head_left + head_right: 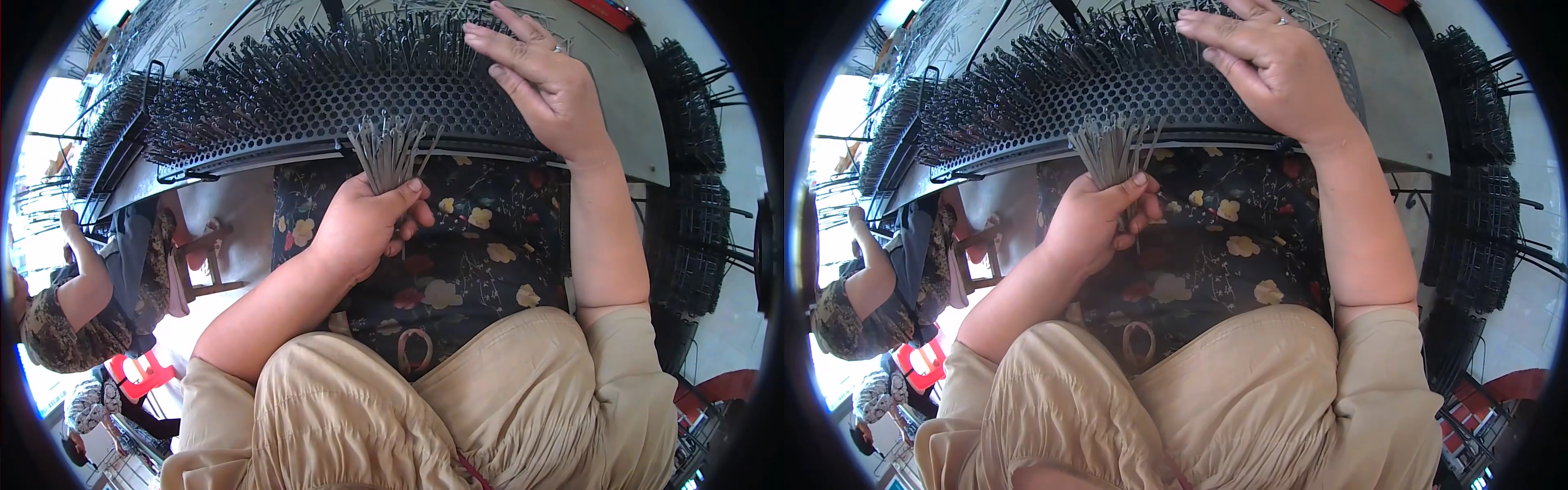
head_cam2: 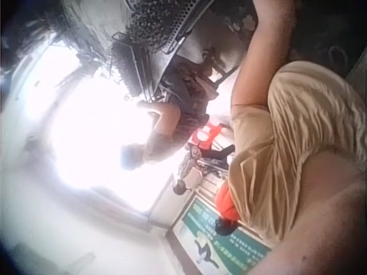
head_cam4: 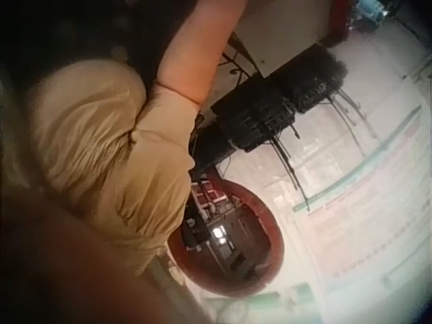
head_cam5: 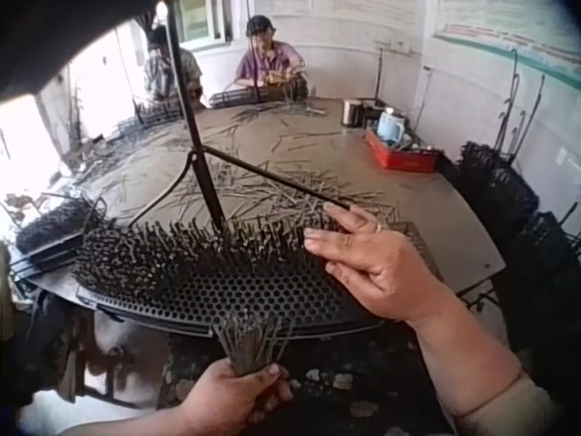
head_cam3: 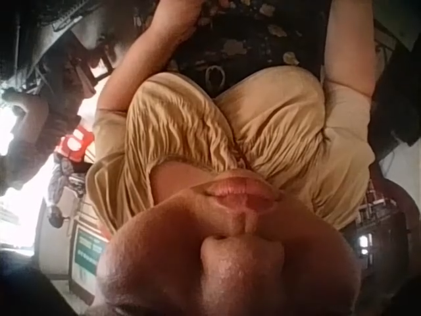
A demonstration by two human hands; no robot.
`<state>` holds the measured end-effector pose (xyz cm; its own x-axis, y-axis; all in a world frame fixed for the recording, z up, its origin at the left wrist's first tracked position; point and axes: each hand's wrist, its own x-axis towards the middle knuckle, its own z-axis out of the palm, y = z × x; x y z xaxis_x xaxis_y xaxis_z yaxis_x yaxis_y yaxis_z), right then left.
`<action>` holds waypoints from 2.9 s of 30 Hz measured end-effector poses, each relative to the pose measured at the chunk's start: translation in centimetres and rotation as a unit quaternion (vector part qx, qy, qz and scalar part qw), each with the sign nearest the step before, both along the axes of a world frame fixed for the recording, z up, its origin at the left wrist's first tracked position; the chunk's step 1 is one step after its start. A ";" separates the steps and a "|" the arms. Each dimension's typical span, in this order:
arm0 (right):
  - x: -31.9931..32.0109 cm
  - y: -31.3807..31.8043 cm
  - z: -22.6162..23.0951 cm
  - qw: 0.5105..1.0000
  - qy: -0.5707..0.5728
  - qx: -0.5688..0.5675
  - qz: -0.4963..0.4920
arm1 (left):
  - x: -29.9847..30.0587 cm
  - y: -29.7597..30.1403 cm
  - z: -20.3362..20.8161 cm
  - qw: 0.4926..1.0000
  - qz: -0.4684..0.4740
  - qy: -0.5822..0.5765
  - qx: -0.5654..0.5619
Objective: Inserting thin metal pins into a perforated grid component at an assembly workbench.
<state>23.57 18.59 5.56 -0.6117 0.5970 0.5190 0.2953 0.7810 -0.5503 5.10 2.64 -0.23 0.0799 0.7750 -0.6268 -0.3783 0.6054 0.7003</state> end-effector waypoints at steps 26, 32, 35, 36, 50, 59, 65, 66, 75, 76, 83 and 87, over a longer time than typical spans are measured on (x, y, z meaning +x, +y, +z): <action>-0.5 -7.1 -3.6 0.940 0.125 -0.315 -0.034 | 1.1 -0.3 1.0 0.998 -0.005 0.006 0.058; 3.1 -1.5 -2.0 0.951 0.284 -0.065 -0.100 | 1.0 -0.6 0.7 0.998 -0.025 0.002 0.049; 2.9 -0.4 -2.0 0.961 0.250 0.063 -0.096 | 1.1 -0.5 0.3 0.999 -0.034 0.002 0.033; 2.9 -0.3 -2.1 0.962 0.250 0.064 -0.096 | 1.1 -0.5 0.3 0.999 -0.036 0.002 0.029; 2.2 0.3 -0.8 0.976 0.163 0.141 -0.040 | 1.1 -0.2 0.6 0.998 -0.055 0.018 0.019; 0.1 -0.2 0.8 0.979 0.130 0.060 -0.147 | 1.0 -0.2 0.5 0.998 -0.064 0.024 0.015; 0.5 -0.4 0.9 0.991 0.119 -0.035 -0.058 | 0.7 -0.3 0.0 0.999 -0.035 0.005 0.022; 0.4 -0.2 0.9 0.990 0.119 -0.035 -0.059 | 0.8 -0.3 0.1 0.999 -0.036 0.006 0.021; 0.0 -0.3 1.3 0.976 0.016 0.162 -0.145 | 0.7 -0.2 0.0 0.999 -0.041 0.000 0.021; 0.0 -0.2 1.4 0.975 0.021 0.148 -0.162 | 0.7 -0.2 0.0 0.999 -0.043 0.003 0.021; 1.5 0.0 0.1 0.948 -0.068 0.282 -0.132 | 0.7 -0.3 0.1 0.999 -0.043 -0.006 0.024; 0.6 -5.1 -1.2 0.966 0.075 -0.227 -0.098 | 0.8 -0.6 0.7 0.998 -0.032 -0.020 0.045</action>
